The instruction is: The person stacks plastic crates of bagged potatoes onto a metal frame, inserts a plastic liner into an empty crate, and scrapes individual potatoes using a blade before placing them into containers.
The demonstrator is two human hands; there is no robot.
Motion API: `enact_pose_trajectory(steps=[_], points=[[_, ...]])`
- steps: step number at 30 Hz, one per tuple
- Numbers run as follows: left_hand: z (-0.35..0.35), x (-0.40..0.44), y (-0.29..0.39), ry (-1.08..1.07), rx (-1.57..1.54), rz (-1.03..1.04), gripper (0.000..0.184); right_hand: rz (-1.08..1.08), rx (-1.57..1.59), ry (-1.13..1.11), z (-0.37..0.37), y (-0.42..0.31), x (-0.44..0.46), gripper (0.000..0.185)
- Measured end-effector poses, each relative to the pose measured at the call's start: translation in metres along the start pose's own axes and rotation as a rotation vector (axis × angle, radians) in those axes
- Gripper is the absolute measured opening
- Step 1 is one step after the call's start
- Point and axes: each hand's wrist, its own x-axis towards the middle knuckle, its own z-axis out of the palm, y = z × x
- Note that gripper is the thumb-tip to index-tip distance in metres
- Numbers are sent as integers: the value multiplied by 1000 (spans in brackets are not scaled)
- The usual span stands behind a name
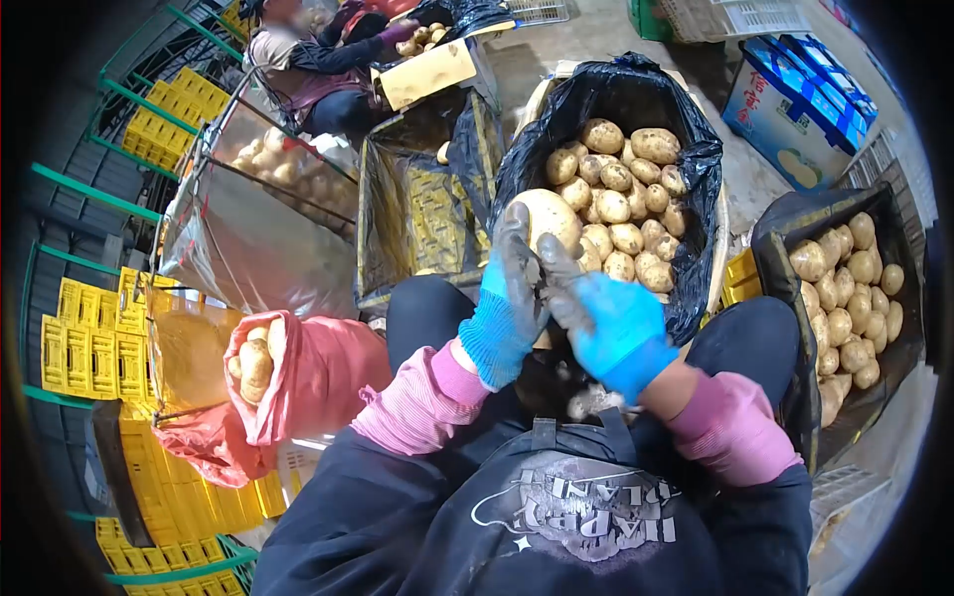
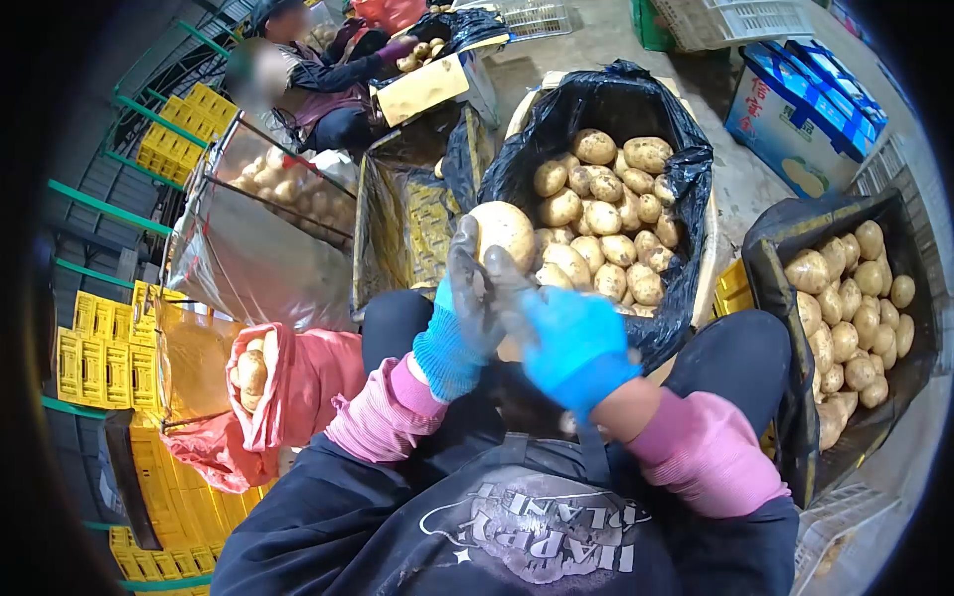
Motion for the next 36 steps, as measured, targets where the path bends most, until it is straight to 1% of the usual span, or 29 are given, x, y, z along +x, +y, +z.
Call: enact_pose_trajectory(steps=[1,4,5,6,7,8,9,10,11,12,14,15,16,18,19,20,21,22,23,24,26,27,28,29,30,32,34,35,36], points=[[-4,1,7,8,-5,-7,56,-59,80,98,12,-3,-3,48],[-14,7,12,45,-775,-592,53,-111,148,142,13,2,0,40],[-17,7,10,59,-1032,-785,52,-76,337,253,12,-1,7,28],[-20,5,6,71,-1038,-788,52,53,347,223,0,-1,8,19],[-22,3,1,22,-658,-528,51,58,244,232,5,7,13,17],[-24,2,-4,-29,-277,-268,58,65,142,244,8,13,16,16],[-26,0,-8,-79,105,-11,70,65,139,237,10,14,15,16],[-27,0,-10,-76,104,-19,70,-14,37,149,8,12,12,15],[-30,2,-11,-42,-105,-168,64,-94,-62,63,8,10,10,15],[-32,4,-12,-6,-314,-313,59,-95,-61,58,12,11,8,15],[-37,12,-15,69,-733,-591,48,-236,-107,195,20,14,7,14],[-38,15,-16,107,-945,-728,44,-167,-129,150,14,17,9,15],[-38,15,-17,145,-1158,-865,39,-167,-129,147,14,20,13,15],[-35,10,-21,132,-1105,-858,37,-153,-182,281,15,26,16,14],[-34,8,-22,114,-1052,-843,36,-139,-137,227,16,29,12,35],[-32,7,-23,95,-998,-826,35,-135,-139,226,19,29,8,35],[-34,8,-21,25,-1060,-828,37,-184,-216,137,22,27,4,36],[-34,9,-16,23,-1062,-827,37,-234,-292,48,24,25,2,37],[-34,10,-9,66,-1097,-861,36,-278,-270,14,18,17,2,43],[-33,11,-3,109,-1130,-896,36,-275,-270,17,18,17,2,43],[-31,13,-5,172,-1081,-892,40,-256,-98,192,20,20,1,50],[-36,11,-13,61,-1199,-952,42,-187,-135,225,17,21,2,53],[-40,9,-19,-56,-1316,-1012,45,-186,-138,225,15,23,5,53],[-42,6,-24,-144,-1381,-1059,49,-127,-85,244,13,25,9,37],[-39,1,-27,-147,-1380,-1065,49,-65,-31,263,12,26,8,22],[-30,-1,-21,37,-1295,-1094,51,-32,-9,236,10,21,4,20],[-30,1,-22,7,-1291,-1126,53,-265,-200,144,13,24,-2,39],[-32,0,-27,-91,-1396,-1101,55,-277,-151,125,14,25,-4,52],[-34,-2,-33,-192,-1498,-1071,57,-278,-150,129,12,24,-2,52]])
